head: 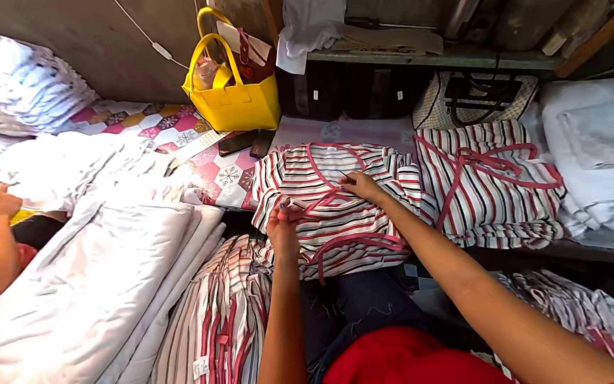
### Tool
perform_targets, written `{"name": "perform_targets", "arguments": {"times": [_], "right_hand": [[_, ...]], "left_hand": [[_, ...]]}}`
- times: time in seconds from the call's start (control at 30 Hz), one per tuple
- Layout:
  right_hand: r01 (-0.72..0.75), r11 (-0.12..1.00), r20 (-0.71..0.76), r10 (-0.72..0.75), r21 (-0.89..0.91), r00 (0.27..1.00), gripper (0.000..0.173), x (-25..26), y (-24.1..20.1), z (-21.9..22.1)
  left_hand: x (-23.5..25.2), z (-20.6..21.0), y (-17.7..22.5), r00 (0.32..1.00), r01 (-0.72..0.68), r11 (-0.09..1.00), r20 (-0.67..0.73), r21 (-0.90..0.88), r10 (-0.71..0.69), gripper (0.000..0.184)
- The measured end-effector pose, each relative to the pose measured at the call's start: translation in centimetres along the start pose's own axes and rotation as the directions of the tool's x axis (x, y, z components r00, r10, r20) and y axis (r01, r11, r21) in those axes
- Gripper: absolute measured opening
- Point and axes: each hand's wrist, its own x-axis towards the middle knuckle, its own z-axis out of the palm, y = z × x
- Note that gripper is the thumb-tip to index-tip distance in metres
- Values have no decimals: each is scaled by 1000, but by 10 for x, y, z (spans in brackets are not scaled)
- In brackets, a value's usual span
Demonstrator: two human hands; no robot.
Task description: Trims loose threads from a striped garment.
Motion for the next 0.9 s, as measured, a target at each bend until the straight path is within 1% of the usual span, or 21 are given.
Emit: {"name": "perform_targets", "arguments": {"times": [0.03,0.07,0.1,0.13,0.17,0.2,0.27,0.33,0.37,0.4,0.47,0.53,0.57,0.6,0.63,0.7,0.73,0.77,0.83,0.9], "right_hand": [[2,1000,9,-2,-4,1000,20,-2,0,-1],[2,1000,3,-2,-6,1000,18,-5,-1,0],[-4,1000,-9,4,-3,1000,16,-8,-3,1],[-9,1000,-27,9,4,1000,15,-11,-6,1],[-13,1000,-49,14,9,999,15,-13,-7,2],[-14,1000,-71,15,10,997,15,-13,-9,3],[-9,1000,-114,8,-5,993,14,-16,-14,6],[39,998,-165,-45,-43,985,14,-21,-18,6],[54,997,-180,-63,-54,982,14,-25,-22,6],[64,996,-194,-75,-60,978,14,-30,-25,6],[66,996,-214,-79,-66,974,12,-35,-28,7],[46,996,-208,-61,-78,976,13,-38,-29,7],[31,996,-194,-48,-87,980,15,-38,-28,7],[15,995,-176,-32,-96,984,16,-38,-26,6],[0,995,-160,-16,-102,987,18,-39,-24,6],[-19,995,-138,5,-95,990,19,-39,-19,7],[-29,996,-130,18,-88,991,18,-38,-17,7],[-46,996,-122,35,-83,992,18,-38,-16,8],[-88,994,-114,80,-65,990,19,-36,-17,8],[-132,990,-114,127,-39,985,20,-34,-19,8]], "left_hand": [[-12,-16,1,998,-31,991,-42,128,37,19],[-21,-26,1,994,-48,955,-79,292,74,18],[-26,-31,1,989,-66,886,-88,459,119,22],[-30,-30,4,985,-94,802,-64,590,163,29],[-31,-23,9,978,-151,725,-8,672,211,32],[-30,-13,12,964,-229,673,70,703,255,32],[-22,13,13,933,-360,648,246,672,263,26],[-3,39,6,886,-449,606,412,657,211,24],[9,51,0,868,-473,573,467,670,169,24],[19,60,-6,862,-468,538,497,701,101,25],[35,73,-19,868,-425,498,496,756,-13,23],[42,78,-29,871,-417,479,490,772,-33,15],[43,77,-32,873,-409,497,486,765,-30,15],[43,74,-35,880,-387,536,474,750,-28,15],[42,69,-37,894,-337,602,447,724,-38,16],[39,56,-40,928,-159,792,363,590,-85,17],[37,51,-39,931,-58,877,343,477,-125,15],[36,47,-38,924,21,931,348,364,-157,13],[32,43,-34,902,100,968,389,231,-186,13],[31,39,-32,875,121,983,453,139,-172,14]]}}
